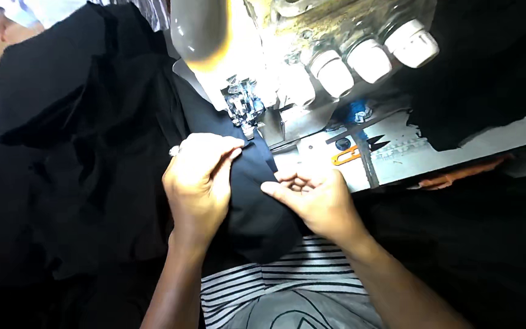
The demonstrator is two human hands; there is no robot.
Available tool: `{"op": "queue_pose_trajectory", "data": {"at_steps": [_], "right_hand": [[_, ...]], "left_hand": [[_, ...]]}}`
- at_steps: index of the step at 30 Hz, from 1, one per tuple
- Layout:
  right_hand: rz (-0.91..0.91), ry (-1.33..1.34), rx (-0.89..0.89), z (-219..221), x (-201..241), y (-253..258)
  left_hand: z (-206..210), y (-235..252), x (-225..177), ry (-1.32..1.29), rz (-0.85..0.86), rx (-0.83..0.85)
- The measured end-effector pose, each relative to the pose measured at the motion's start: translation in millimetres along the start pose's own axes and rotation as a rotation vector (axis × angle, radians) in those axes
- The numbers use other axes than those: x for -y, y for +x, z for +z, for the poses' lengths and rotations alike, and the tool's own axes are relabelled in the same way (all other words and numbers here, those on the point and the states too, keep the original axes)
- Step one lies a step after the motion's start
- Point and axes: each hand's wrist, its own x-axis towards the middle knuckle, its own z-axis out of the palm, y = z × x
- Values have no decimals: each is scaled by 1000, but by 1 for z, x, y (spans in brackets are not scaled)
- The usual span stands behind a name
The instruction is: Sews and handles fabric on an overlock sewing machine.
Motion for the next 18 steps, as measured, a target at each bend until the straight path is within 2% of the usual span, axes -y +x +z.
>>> {"op": "queue_pose_trajectory", "data": {"at_steps": [5, 8, 12, 14, 18], "right_hand": [[-7, -4, -6, -5, 1, 13], [-7, -56, -22, -2, -5, 21], [-136, -187, -70, 3, -19, 28], [-163, -239, -27, 1, -19, 25], [-52, -138, 102, -1, -17, 10]], "left_hand": [[13, 5, 6, -28, 2, -83], [22, 8, 14, 18, -21, -67], [26, 8, 21, 32, -47, -24], [24, 6, 20, 13, -59, -12], [19, -4, 18, -35, -87, -13]]}}
